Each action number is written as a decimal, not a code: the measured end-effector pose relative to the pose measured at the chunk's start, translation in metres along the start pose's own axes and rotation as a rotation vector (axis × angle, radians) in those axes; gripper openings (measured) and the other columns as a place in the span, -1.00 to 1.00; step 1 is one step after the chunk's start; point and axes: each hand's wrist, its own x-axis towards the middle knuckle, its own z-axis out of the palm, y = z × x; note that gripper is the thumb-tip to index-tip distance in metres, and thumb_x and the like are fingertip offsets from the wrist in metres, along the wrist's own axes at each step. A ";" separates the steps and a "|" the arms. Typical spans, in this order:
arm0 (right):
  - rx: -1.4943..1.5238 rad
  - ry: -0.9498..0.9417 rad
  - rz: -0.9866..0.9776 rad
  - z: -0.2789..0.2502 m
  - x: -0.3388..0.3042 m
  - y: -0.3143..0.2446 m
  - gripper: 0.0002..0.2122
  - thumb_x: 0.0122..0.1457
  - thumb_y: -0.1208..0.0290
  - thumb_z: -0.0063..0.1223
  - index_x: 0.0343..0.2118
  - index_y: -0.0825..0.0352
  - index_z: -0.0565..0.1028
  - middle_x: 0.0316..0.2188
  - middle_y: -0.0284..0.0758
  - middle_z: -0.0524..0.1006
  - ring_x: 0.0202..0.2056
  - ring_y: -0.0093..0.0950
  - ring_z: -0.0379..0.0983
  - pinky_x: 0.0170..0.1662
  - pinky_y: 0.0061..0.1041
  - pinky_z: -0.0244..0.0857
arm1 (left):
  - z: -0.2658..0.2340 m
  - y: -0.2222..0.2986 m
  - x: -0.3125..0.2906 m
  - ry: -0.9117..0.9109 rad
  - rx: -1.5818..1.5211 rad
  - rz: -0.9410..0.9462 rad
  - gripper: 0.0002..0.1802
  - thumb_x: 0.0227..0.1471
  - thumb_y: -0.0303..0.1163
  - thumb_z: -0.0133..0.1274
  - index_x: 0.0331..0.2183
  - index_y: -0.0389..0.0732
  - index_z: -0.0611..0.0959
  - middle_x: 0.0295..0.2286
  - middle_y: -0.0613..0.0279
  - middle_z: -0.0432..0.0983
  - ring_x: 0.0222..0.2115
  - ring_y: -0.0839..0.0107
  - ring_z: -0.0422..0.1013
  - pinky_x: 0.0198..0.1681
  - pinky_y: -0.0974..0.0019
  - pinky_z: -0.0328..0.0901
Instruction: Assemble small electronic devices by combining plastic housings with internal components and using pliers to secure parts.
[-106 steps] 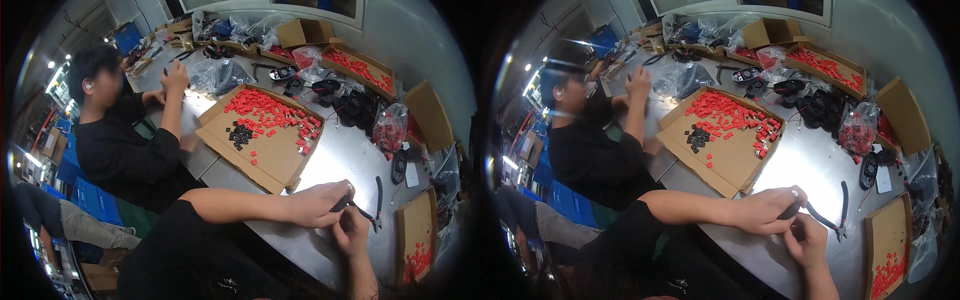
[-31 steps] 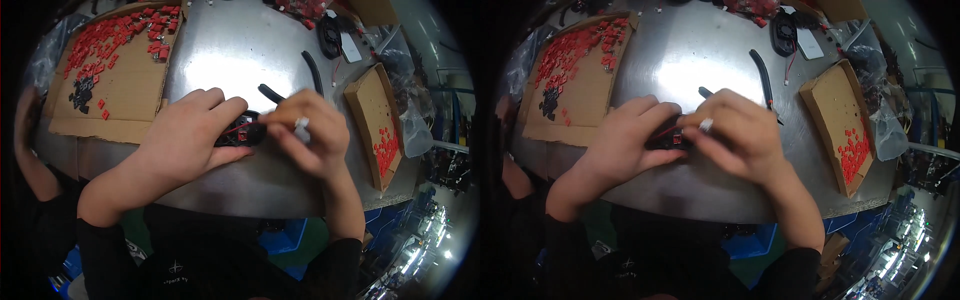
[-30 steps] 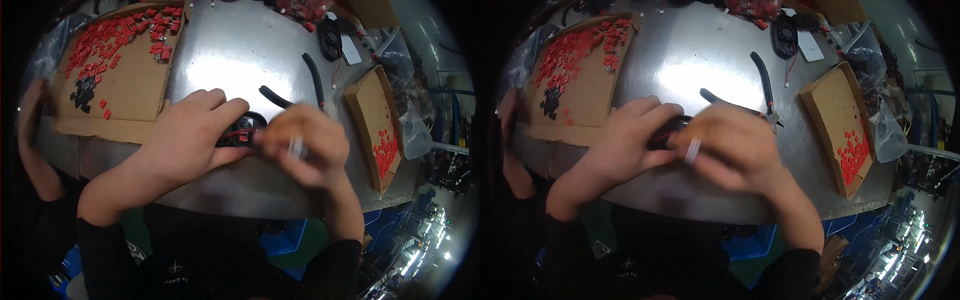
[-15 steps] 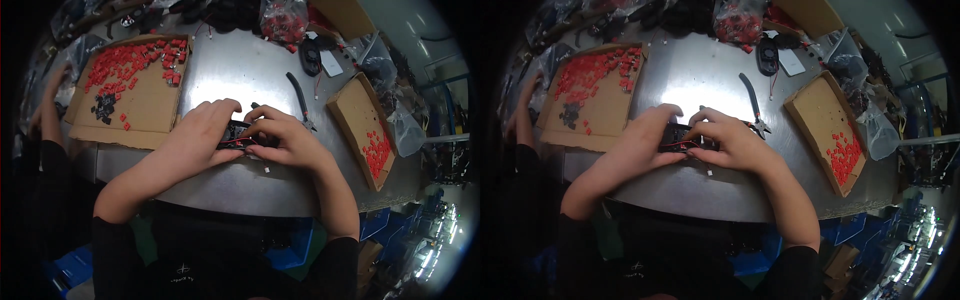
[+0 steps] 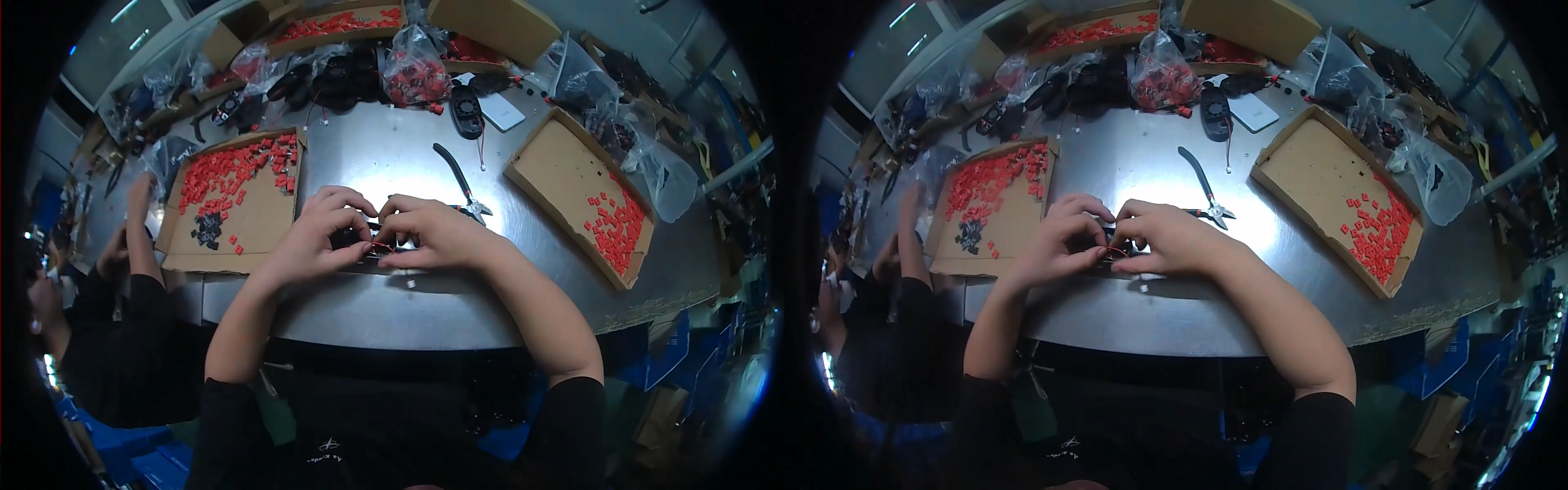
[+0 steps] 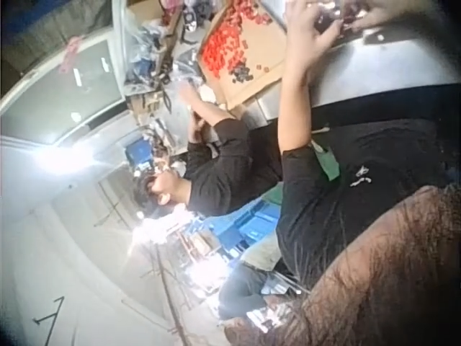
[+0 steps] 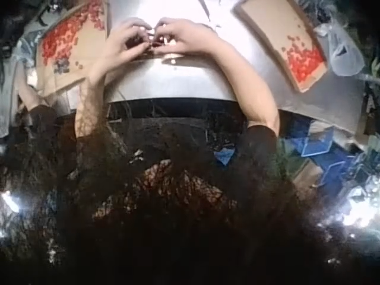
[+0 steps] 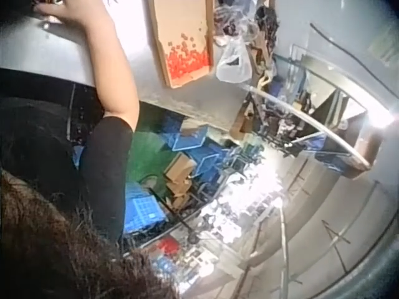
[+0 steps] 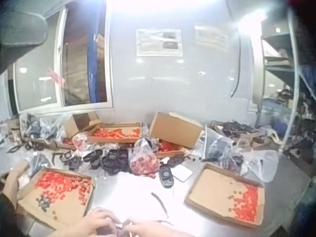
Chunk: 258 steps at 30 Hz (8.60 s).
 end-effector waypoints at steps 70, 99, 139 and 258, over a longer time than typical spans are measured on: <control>1.093 0.159 0.823 -0.007 0.002 -0.005 -0.69 0.40 0.09 -0.21 -0.35 0.25 0.31 -0.27 0.14 0.65 -0.72 -0.36 0.53 -0.79 -0.66 0.21 | 0.004 -0.003 -0.016 -0.103 0.284 0.016 -0.37 -0.09 -0.09 0.35 -0.04 -0.22 0.54 -0.36 0.17 0.42 -0.40 0.25 0.46 -0.31 0.22 0.40; -0.409 -0.081 -0.165 0.062 0.214 -0.081 -0.81 0.10 0.56 0.23 -0.19 0.38 0.58 -0.30 -0.18 0.56 -0.32 -0.29 0.57 -0.24 -0.37 0.43 | 0.012 -0.004 -0.031 -0.174 0.151 -0.107 -0.30 0.16 0.11 0.07 0.11 -0.22 0.47 -0.30 0.03 0.63 -0.23 0.06 0.59 -0.20 0.05 0.45; -0.311 0.334 0.271 0.002 0.034 0.001 -0.86 0.13 0.48 0.29 -0.25 0.31 0.64 -0.29 -0.29 0.60 -0.32 -0.39 0.55 -0.23 -0.48 0.40 | 0.005 -0.004 -0.023 -0.123 0.283 -0.100 -0.46 0.14 0.09 0.14 -0.05 -0.12 0.50 -0.43 0.03 0.52 -0.51 0.06 0.55 -0.44 0.08 0.44; 0.370 0.745 0.281 -0.022 0.019 -0.002 -0.24 0.06 0.26 0.02 0.35 0.50 0.20 0.16 -0.07 0.35 0.05 -0.20 0.41 -0.14 -0.41 0.42 | 0.011 -0.001 -0.031 -0.084 0.322 -0.083 -0.41 0.11 0.11 0.18 -0.05 -0.13 0.47 -0.43 0.08 0.52 -0.53 0.14 0.56 -0.50 0.15 0.44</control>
